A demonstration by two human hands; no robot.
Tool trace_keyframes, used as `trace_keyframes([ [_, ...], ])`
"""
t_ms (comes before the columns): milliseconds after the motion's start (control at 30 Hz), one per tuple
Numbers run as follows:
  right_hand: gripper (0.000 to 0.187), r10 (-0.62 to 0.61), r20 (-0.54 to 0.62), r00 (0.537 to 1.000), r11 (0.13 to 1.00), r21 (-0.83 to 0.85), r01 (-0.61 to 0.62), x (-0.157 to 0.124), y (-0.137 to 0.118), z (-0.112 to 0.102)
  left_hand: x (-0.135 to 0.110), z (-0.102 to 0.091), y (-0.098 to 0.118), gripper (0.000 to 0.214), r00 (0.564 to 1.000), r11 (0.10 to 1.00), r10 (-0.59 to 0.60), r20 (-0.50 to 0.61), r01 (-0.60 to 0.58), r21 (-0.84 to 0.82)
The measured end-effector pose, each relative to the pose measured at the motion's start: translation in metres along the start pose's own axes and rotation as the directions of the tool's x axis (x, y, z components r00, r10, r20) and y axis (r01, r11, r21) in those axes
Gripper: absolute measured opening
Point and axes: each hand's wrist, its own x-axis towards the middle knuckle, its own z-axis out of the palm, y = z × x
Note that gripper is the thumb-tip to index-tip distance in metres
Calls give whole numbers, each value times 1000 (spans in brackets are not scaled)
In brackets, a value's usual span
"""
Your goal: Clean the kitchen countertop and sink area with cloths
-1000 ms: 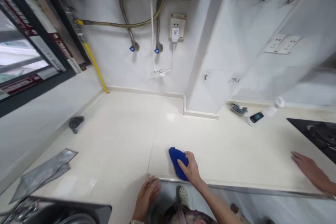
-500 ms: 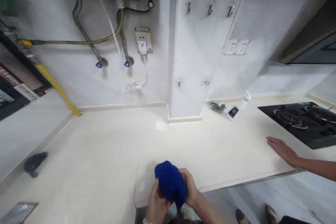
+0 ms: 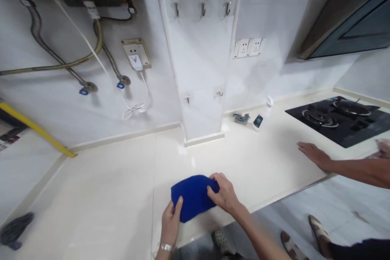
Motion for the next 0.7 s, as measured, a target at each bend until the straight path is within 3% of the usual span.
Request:
trace_keyframes([
  [100,25,-102,-147,984,981,-176,75,8,18,-1,14,10,0,68,999,1000,-22,-24,22,10],
  [233,35,-65,-229,971,961,-276,-1,-17,71,21,26,7,-36,56,986,988,-152,-66,151,-17],
  [333,38,-10,-192,981,955,-294,-48,-32,105,38,27,2,-56,46,969,972,-234,-78,230,-57],
  [400,45,-6,-160,987,945,-325,-48,-29,115,45,28,-1,-57,46,965,967,-252,-70,248,-52],
  [567,60,-93,60,994,903,-416,110,-1,112,60,39,-5,-44,59,958,956,-279,-59,283,74],
  [700,42,-60,52,997,892,-446,77,11,116,65,41,-6,-47,57,983,969,-182,-37,186,164],
])
